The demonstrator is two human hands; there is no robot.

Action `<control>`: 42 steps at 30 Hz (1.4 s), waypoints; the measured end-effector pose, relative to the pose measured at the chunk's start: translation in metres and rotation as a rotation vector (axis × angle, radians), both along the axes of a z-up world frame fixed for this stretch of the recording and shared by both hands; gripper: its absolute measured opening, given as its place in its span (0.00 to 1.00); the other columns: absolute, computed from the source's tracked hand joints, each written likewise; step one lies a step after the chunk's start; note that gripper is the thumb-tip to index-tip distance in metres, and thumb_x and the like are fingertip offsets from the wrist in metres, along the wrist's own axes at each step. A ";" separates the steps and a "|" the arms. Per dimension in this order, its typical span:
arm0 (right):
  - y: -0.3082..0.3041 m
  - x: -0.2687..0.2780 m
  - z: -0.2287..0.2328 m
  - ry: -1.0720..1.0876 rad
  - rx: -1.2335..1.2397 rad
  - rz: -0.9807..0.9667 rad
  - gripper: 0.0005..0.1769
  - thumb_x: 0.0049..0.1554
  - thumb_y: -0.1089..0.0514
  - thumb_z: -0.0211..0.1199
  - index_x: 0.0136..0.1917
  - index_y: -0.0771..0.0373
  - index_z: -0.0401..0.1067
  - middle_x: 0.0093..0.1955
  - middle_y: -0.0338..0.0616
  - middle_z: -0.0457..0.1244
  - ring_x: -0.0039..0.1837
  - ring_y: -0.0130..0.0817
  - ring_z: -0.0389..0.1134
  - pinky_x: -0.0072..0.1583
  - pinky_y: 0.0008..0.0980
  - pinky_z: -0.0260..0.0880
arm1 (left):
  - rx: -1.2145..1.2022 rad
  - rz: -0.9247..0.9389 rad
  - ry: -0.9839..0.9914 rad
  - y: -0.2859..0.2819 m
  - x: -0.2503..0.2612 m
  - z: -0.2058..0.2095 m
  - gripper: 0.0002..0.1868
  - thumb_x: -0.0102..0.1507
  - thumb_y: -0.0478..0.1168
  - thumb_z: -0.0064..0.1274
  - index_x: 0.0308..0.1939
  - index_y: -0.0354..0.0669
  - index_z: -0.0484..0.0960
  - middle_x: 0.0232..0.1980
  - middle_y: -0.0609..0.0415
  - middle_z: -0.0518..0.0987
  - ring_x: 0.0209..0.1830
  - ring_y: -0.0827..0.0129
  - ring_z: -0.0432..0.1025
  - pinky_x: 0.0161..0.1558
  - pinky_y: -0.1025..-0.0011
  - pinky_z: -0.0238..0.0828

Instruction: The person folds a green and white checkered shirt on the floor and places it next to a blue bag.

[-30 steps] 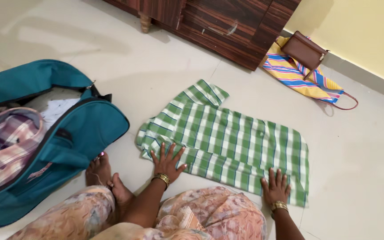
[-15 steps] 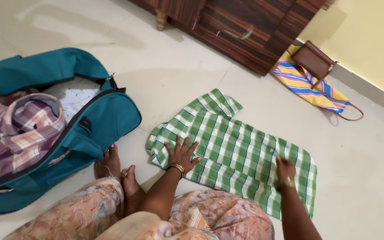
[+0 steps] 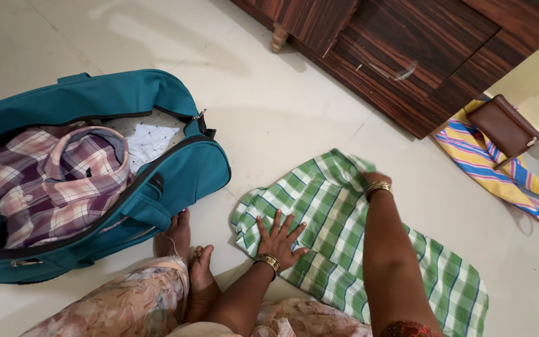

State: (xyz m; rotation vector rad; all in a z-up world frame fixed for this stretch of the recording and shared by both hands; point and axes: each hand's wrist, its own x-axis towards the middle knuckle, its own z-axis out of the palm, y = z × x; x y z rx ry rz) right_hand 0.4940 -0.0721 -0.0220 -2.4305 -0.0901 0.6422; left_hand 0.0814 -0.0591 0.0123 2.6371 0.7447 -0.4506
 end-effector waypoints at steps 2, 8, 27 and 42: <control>-0.012 -0.001 -0.005 -0.056 0.118 0.096 0.30 0.56 0.42 0.69 0.63 0.64 0.74 0.61 0.56 0.72 0.62 0.49 0.73 0.64 0.45 0.72 | -0.006 -0.004 -0.003 -0.003 -0.002 0.000 0.40 0.65 0.74 0.20 0.80 0.76 0.37 0.85 0.58 0.33 0.83 0.45 0.21 0.66 0.18 0.13; -0.107 -0.045 -0.003 0.237 0.704 0.677 0.21 0.45 0.69 0.63 0.50 0.53 0.83 0.68 0.41 0.69 0.82 0.40 0.55 0.66 0.65 0.69 | 0.038 -0.005 0.003 -0.005 0.001 -0.002 0.41 0.65 0.75 0.20 0.80 0.75 0.38 0.85 0.58 0.35 0.83 0.45 0.23 0.66 0.18 0.14; -0.159 -0.134 -0.034 -0.487 -0.275 0.900 0.45 0.63 0.26 0.41 0.84 0.44 0.36 0.88 0.41 0.28 0.86 0.43 0.25 0.78 0.51 0.16 | 0.121 0.041 0.038 -0.012 0.007 -0.012 0.41 0.64 0.77 0.21 0.78 0.72 0.51 0.85 0.58 0.38 0.83 0.49 0.21 0.66 0.20 0.12; -0.374 -0.036 -0.030 -0.392 -0.452 0.159 0.42 0.61 0.22 0.27 0.84 0.34 0.35 0.87 0.28 0.31 0.86 0.38 0.26 0.80 0.54 0.16 | 0.242 0.050 0.064 -0.015 0.013 -0.029 0.40 0.63 0.77 0.27 0.76 0.76 0.54 0.84 0.58 0.40 0.83 0.49 0.26 0.66 0.21 0.17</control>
